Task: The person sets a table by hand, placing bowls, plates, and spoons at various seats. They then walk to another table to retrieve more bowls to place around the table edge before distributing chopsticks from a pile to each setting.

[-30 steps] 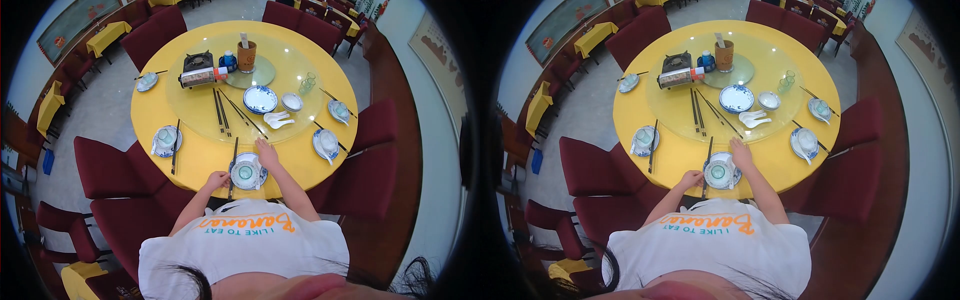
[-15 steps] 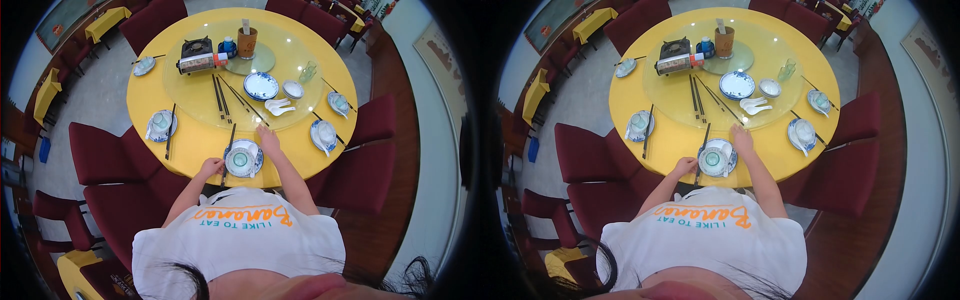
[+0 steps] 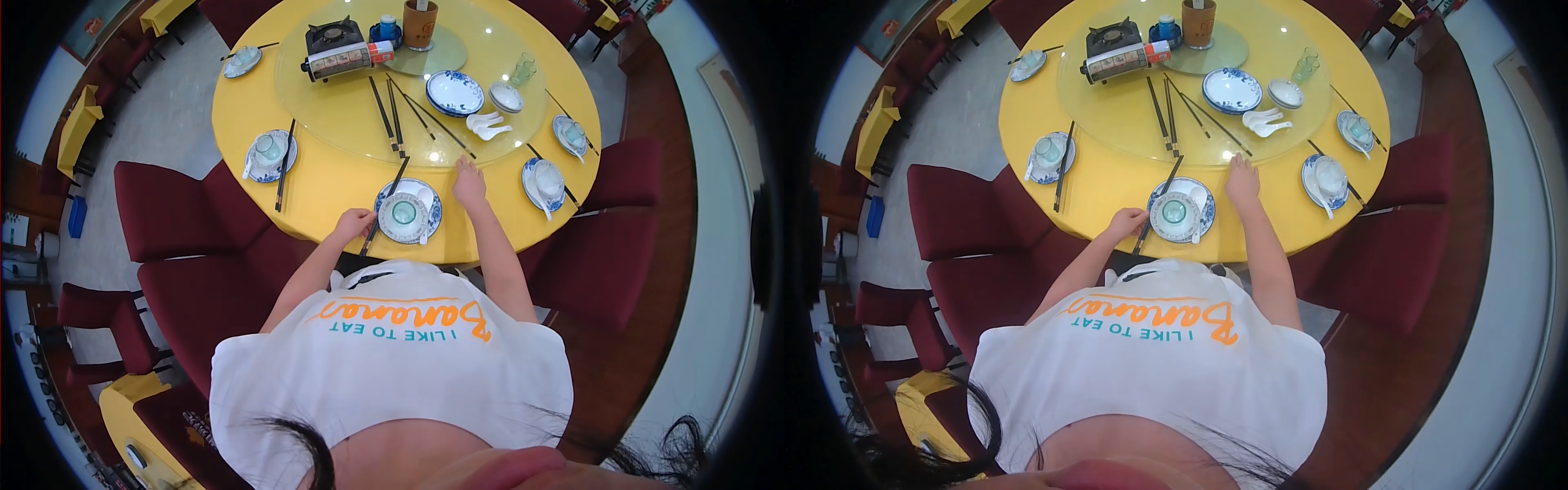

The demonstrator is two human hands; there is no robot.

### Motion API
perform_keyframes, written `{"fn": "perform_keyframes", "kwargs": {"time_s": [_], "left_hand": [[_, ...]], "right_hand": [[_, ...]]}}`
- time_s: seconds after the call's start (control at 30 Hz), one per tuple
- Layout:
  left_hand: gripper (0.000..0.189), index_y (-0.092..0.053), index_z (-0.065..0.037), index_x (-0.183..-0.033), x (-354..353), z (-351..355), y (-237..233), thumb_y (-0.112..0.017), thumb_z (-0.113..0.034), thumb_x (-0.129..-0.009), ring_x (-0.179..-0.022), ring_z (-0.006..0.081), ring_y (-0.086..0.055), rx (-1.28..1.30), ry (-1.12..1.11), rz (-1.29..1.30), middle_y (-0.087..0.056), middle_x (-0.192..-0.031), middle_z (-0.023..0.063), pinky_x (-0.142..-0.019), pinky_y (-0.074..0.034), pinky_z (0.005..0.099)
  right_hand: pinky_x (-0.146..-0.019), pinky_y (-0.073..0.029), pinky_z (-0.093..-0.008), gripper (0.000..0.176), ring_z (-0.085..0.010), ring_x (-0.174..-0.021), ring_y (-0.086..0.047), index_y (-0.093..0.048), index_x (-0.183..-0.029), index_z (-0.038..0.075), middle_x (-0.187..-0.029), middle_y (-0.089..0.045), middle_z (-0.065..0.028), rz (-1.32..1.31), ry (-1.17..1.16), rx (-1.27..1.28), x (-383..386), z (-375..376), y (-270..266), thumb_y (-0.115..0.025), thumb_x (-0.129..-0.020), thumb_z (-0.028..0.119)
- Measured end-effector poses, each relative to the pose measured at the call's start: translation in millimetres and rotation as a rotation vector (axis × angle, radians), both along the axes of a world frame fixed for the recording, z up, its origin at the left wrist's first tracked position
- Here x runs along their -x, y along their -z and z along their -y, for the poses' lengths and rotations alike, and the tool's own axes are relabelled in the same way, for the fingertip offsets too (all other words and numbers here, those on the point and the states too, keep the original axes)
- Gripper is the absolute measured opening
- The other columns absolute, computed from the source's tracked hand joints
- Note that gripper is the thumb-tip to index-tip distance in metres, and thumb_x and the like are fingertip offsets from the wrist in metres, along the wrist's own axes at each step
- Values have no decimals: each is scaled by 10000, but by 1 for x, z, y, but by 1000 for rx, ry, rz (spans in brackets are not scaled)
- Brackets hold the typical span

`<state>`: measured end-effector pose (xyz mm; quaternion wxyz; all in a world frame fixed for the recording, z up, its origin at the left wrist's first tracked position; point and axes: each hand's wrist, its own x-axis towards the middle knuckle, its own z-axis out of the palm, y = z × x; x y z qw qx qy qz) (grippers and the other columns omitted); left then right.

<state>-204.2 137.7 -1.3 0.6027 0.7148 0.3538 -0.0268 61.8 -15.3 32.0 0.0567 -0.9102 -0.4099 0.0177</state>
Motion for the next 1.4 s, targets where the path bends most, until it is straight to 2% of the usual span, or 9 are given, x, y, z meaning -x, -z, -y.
{"fn": "perform_keyframes", "kwargs": {"time_s": [0.13, 0.23, 0.43, 0.57, 0.7, 0.73, 0.97, 1.23, 1.4], "left_hand": [[299, -639, -15, -807, 0, 1, 3, -546, -298, -830, -476, 117, -542, -15, -15, -10, -588, -598, 48, -476, -453, 244], [314, -638, -14, -823, -1, -1, 2, -552, -316, -826, -490, 115, -533, -28, -4, -22, -581, -607, 41, -488, -453, 243], [321, -644, -20, -767, -1, 1, 6, -560, -325, -815, -452, 122, -525, -53, -25, -4, -572, -564, 41, -461, -438, 256], [319, -641, -23, -734, -1, 4, 3, -564, -323, -810, -436, 123, -515, -95, -33, -2, -555, -528, 39, -448, -426, 262], [316, -644, -26, -746, 0, 2, 5, -562, -325, -809, -434, 127, -516, -112, -26, 1, -560, -534, 41, -450, -428, 271], [318, -644, -26, -749, 0, 2, 4, -561, -327, -809, -436, 129, -519, -122, -17, -8, -561, -536, 42, -452, -430, 272], [332, -637, -23, -732, 1, 1, 9, -551, -333, -816, -444, 126, -542, -104, 4, 12, -575, -549, 42, -462, -447, 263], [352, -594, -4, -790, 2, 11, 0, -502, -338, -850, -457, 138, -576, 134, -61, -10, -579, -552, 53, -441, -458, 246], [359, -581, 16, -847, 4, 14, 3, -507, -335, -848, -475, 142, -587, 185, -45, -1, -602, -623, 83, -444, -463, 238]], "right_hand": [[-943, -321, -447, 483, -295, -1172, -376, -393, -1215, 6, -1296, -357, -171, 13, 81, -49, -2, -6, 10, -456, -739, 52], [-969, -294, -437, 470, -289, -1194, -350, -406, -1222, 44, -1291, -343, -201, -72, -74, -108, 10, -23, -1, -455, -754, 63], [-957, -299, -487, 402, -293, -1155, -400, -474, -1178, 126, -1281, -365, -187, -151, -345, -186, 52, -78, -25, -449, -780, 76], [-983, -261, -493, 409, -261, -1170, -392, -501, -1149, 103, -1286, -373, -157, -70, -319, 60, 58, -104, -18, -473, -743, 69], [-1003, -231, -487, 370, -200, -1177, -386, -556, -1076, 95, -1313, -351, -111, -155, -284, 116, 45, -109, -32, -485, -715, 58], [-988, -249, -500, 269, -220, -1179, -386, -605, -974, 65, -1297, -376, -113, -116, -316, 60, 37, -106, -27, -496, -734, 120], [-982, -253, -505, 388, -222, -1201, -357, -506, -1116, 39, -1326, -336, -116, 37, -224, 62, -6, -84, -7, -493, -734, 109], [-1020, -230, -410, 452, -230, -1236, -303, -439, -1185, 26, -1327, -330, -128, -14, -383, 24, 17, -55, -3, -448, -733, 22], [-1001, -258, -422, 495, -215, -1238, -307, -402, -1216, 34, -1330, -339, -108, -6, -315, -109, 32, -38, 9, -437, -725, -14]]}}
